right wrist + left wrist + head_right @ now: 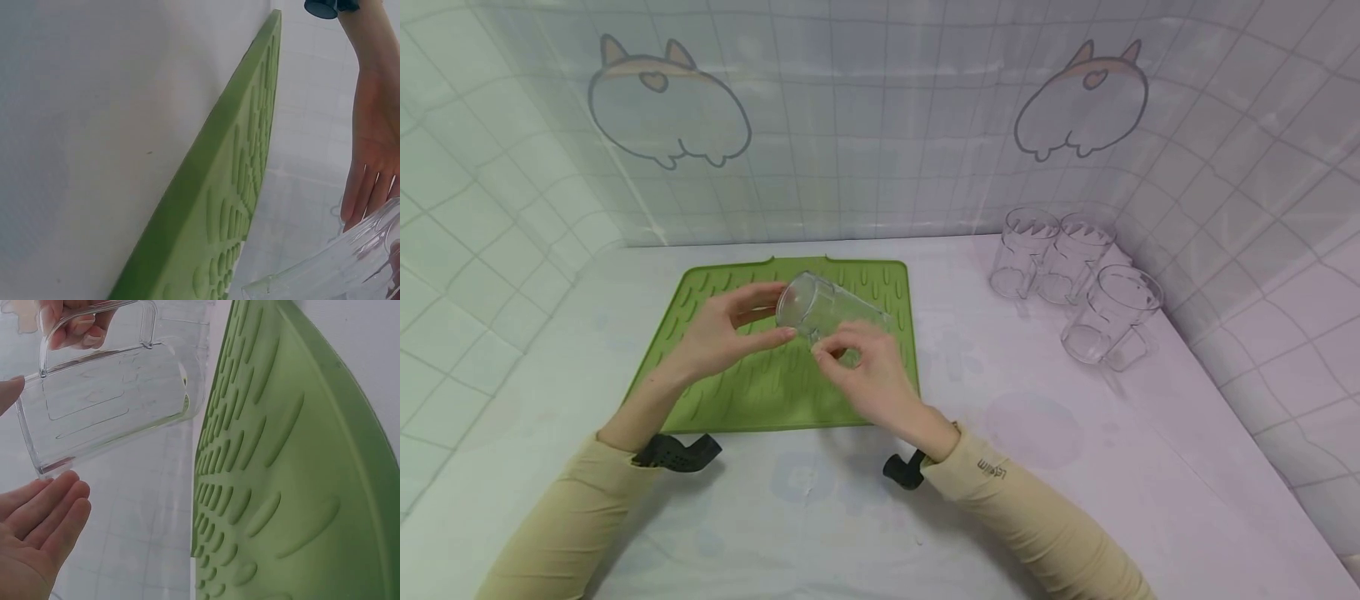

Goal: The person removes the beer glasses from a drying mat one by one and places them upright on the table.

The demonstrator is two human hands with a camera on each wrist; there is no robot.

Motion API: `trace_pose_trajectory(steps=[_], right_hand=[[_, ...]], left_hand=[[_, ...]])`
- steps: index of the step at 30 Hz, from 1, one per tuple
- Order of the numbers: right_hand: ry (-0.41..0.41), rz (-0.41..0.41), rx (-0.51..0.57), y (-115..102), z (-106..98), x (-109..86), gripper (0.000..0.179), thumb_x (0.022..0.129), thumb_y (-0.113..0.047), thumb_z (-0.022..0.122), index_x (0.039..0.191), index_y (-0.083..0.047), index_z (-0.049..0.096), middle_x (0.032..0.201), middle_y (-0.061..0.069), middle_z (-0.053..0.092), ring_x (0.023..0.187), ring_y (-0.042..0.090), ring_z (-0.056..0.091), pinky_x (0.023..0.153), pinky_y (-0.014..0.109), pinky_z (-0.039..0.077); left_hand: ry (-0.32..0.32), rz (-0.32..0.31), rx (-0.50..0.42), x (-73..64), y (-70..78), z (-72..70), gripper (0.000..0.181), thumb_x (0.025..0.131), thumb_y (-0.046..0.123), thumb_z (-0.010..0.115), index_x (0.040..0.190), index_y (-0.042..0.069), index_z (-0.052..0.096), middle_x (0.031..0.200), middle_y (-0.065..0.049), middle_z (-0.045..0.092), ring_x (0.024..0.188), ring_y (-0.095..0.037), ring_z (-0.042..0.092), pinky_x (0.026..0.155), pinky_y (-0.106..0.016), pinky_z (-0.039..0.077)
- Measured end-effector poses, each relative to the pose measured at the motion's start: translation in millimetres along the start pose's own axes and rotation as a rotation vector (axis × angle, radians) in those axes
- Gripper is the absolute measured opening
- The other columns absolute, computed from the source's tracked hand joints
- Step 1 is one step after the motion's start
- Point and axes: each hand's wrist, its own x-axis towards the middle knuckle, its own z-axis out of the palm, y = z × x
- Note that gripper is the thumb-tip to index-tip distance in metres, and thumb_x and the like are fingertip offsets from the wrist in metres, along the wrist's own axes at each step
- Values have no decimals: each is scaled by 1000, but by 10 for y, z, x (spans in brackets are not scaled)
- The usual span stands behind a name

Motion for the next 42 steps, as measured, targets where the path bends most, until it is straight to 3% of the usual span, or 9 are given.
trace_pose_trajectory(steps=[7, 20, 31, 42], right_hand=[[-31, -96, -1, 35, 37, -8, 7, 85, -6, 68, 84, -11, 72, 78, -6, 62, 79, 10, 56, 76, 28, 47], [-51, -223, -109, 60, 55, -14, 7, 82, -4, 66, 81, -8, 71, 74, -5, 61, 76, 8, 56, 77, 29, 42], [-56, -241, -140, 84, 77, -31, 6, 82, -5, 67, 81, -8, 72, 74, -5, 62, 75, 8, 57, 77, 28, 43], [-75, -229, -144, 92, 91, -36, 5, 84, -8, 67, 85, -9, 72, 78, -5, 65, 77, 7, 59, 75, 25, 50]], left_hand=[[-13, -31, 8, -6, 5, 25, 77, 74, 45, 77, 137, 15, 45, 137, -2, 50, 124, -24, 49, 100, -41, 45], [26, -58, 76, -45, 73, 77, 82, 70, 54, 77, 137, 18, 46, 133, 1, 53, 120, -21, 52, 98, -41, 46], [69, -57, 80, -49, 37, 143, 82, 70, 51, 78, 137, 15, 46, 131, -2, 54, 117, -23, 54, 95, -45, 48], [135, 25, 90, -47, 15, 162, 78, 70, 43, 81, 133, 10, 51, 127, -4, 59, 113, -23, 57, 97, -43, 47]])
